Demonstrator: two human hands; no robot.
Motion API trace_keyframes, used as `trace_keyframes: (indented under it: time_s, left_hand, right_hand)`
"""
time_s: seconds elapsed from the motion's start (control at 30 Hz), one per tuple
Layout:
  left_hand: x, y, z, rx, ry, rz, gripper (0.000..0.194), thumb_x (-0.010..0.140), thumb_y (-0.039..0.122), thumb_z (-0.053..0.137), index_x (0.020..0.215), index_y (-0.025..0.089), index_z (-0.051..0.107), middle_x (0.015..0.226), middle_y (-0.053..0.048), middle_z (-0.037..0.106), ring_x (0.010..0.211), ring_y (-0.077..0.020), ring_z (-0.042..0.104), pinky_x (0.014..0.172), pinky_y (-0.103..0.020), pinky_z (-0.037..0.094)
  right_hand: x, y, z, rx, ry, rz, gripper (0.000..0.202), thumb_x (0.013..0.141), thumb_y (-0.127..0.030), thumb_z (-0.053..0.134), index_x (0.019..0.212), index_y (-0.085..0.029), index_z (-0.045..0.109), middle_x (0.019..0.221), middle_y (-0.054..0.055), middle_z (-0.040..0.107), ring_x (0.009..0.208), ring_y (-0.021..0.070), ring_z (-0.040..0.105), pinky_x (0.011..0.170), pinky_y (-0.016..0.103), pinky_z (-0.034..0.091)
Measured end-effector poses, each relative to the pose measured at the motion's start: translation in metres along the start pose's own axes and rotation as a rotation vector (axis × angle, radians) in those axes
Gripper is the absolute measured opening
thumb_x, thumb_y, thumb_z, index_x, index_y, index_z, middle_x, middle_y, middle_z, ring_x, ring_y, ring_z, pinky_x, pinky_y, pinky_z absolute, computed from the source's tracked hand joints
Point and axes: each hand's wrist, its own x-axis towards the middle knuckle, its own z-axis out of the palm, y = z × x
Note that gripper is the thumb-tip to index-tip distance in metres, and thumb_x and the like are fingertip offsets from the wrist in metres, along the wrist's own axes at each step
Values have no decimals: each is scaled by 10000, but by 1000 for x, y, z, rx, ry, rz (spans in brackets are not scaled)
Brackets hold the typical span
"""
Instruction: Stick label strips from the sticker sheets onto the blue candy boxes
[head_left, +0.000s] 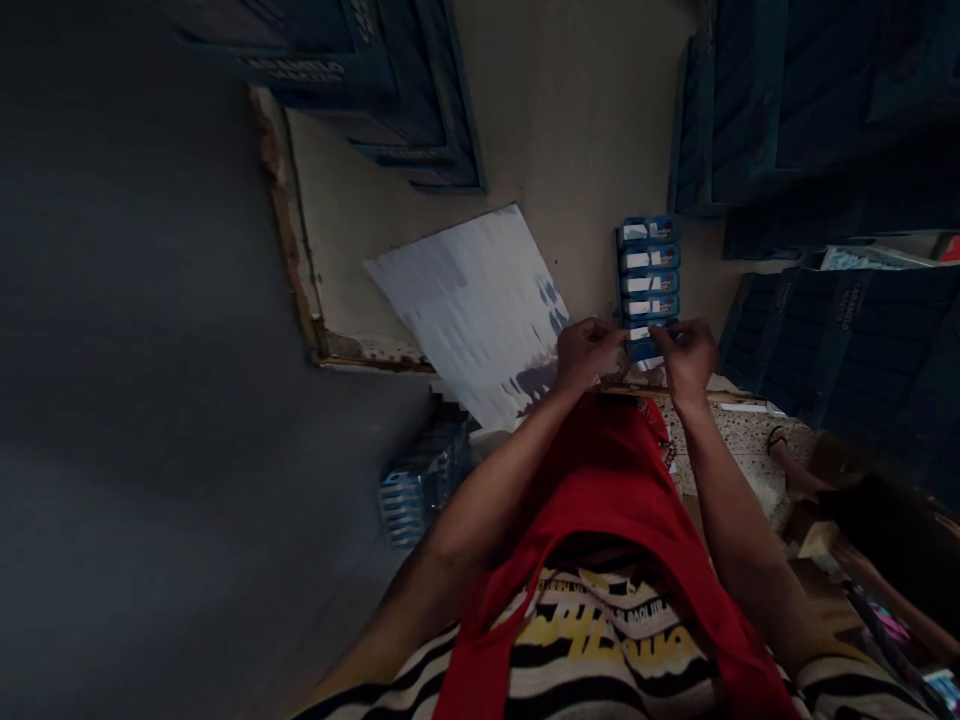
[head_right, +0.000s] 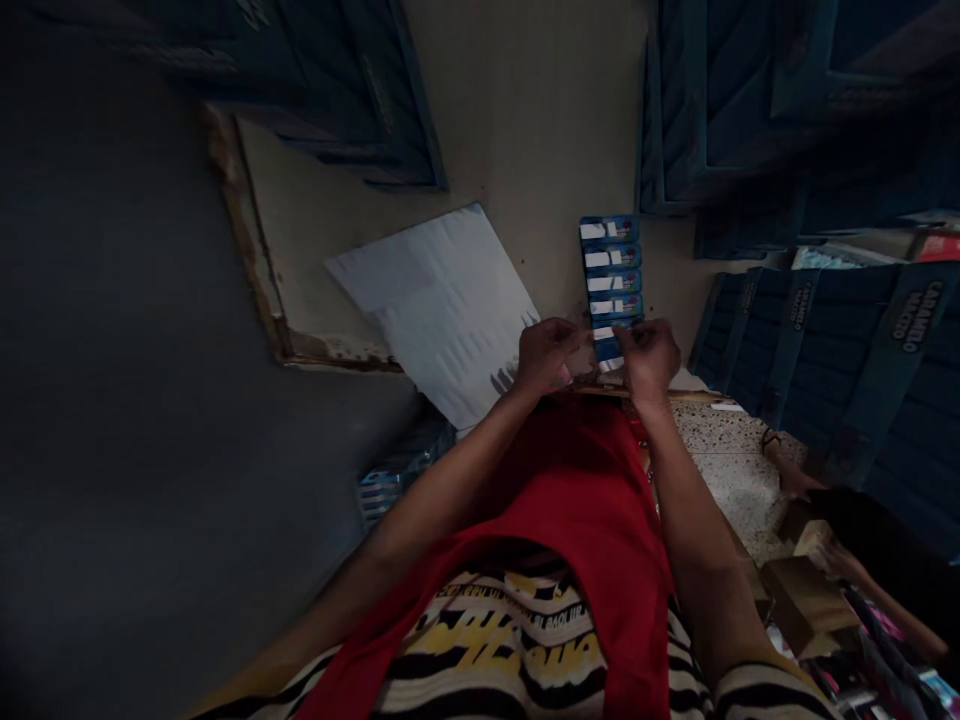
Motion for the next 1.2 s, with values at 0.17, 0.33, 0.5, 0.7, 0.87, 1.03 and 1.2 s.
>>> trace_keyframes:
  time_s: [0.17,0.33,0.5,0.7,0.87,1.03,1.2]
  left_hand:
    - [8,-18,16,-90,50,-13,258,753,404,811,841,196,686,803,-11,714,793,-174,669,759,-279,513]
    - [-7,-19,12,-36,225,-83,241,819,364,734,973,234,602,851,2,676,750,-160,650,688,-262,528]
    - [-46,-2,-3,-19,44,-21,392,861,587,711,989,218,726,849,-21,723,708,-162,650,687,-281,522]
    - [-65,18,9,-189,-233,-186,578,644,634,891,988,183,782,807,-24,737,640,-157,628,626,-296,540]
    - [-66,15,6,-183,-235,-198,503,623,613,931,787,173,751,693,-15,690,612,-152,618,604,-290,552]
    - [-60,6,-6,-99,-167,-160,437,668,579,906,767,189,737,686,-3,691,615,-156,623,595,-281,534]
    - [-46,6,-6,86,-75,-50,274,775,468,837,766,209,746,670,7,688,636,-170,633,600,-276,489]
  right_hand:
    - [15,9,-3,107,5,129,542,610,-566,915,870,-254,556,677,-55,588,704,204,616,648,302,421]
    - [5,4,-16,203,-15,68,419,742,-586,806,842,-271,550,590,-82,519,596,181,561,581,298,384]
    - [-11,-6,-24,303,-33,49,417,745,-618,775,826,-270,560,638,-57,550,605,184,559,572,312,401]
    - [-26,-16,-20,326,-107,39,454,765,-657,767,817,-264,547,645,-43,554,616,169,543,565,295,413]
    - [-36,-13,-25,389,-156,60,471,755,-669,773,851,-260,560,624,-62,544,559,155,516,550,297,412]
    - [-36,3,-39,413,-332,91,597,589,-541,885,1022,-239,606,744,-24,726,732,219,711,713,333,535]
    - [-34,6,-35,279,-183,29,435,673,-444,830,988,-243,609,799,23,788,807,264,772,756,361,553]
